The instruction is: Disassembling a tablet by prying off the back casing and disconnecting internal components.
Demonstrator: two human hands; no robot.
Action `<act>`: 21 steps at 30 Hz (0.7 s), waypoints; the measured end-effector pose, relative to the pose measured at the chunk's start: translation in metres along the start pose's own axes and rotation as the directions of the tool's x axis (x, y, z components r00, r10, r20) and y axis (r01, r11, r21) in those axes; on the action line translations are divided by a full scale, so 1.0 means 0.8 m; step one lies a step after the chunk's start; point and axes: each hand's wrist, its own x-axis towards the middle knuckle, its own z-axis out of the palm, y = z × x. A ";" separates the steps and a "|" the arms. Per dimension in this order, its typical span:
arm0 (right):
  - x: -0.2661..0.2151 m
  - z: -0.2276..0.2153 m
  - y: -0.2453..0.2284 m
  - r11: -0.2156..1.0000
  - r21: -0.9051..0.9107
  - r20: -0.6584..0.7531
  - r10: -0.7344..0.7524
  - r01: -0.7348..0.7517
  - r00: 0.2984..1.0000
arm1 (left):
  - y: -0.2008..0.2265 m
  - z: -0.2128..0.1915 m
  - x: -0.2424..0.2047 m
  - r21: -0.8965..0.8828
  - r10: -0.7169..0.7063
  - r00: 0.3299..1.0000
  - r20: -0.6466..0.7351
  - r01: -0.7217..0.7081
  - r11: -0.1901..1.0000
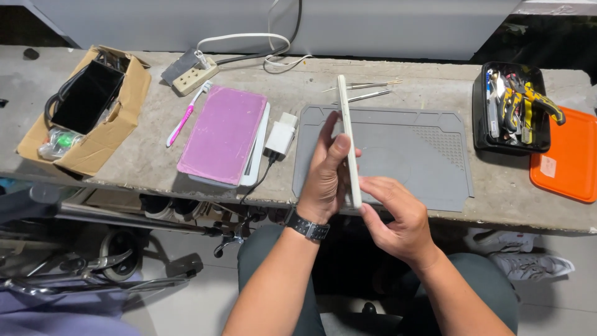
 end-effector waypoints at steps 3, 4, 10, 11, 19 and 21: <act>-0.008 -0.002 0.022 0.991 0.041 0.023 0.123 -0.124 0.992 | 0.011 0.003 0.021 0.263 0.061 0.996 -0.070 -0.040 0.964; -0.007 -0.001 0.026 0.991 0.039 0.022 0.126 -0.127 0.992 | 0.017 0.005 0.023 0.263 0.056 0.996 -0.070 -0.036 0.964; -0.024 0.009 0.093 0.885 0.263 0.058 0.383 -0.384 0.922 | 0.009 0.008 0.028 0.854 0.300 0.952 0.063 -0.207 0.477; -0.025 0.010 0.101 0.831 0.298 0.057 0.475 -0.469 0.878 | 0.008 0.011 0.026 0.900 0.382 0.907 0.180 -0.308 0.307; -0.004 0.015 0.114 0.325 0.699 0.187 0.776 -0.637 0.602 | -0.060 0.018 0.035 0.786 0.297 0.737 0.607 -0.503 -0.360; -0.005 0.008 0.119 0.312 0.719 0.176 0.782 -0.620 0.598 | -0.068 0.023 0.036 0.728 0.292 0.679 0.674 -0.544 -0.417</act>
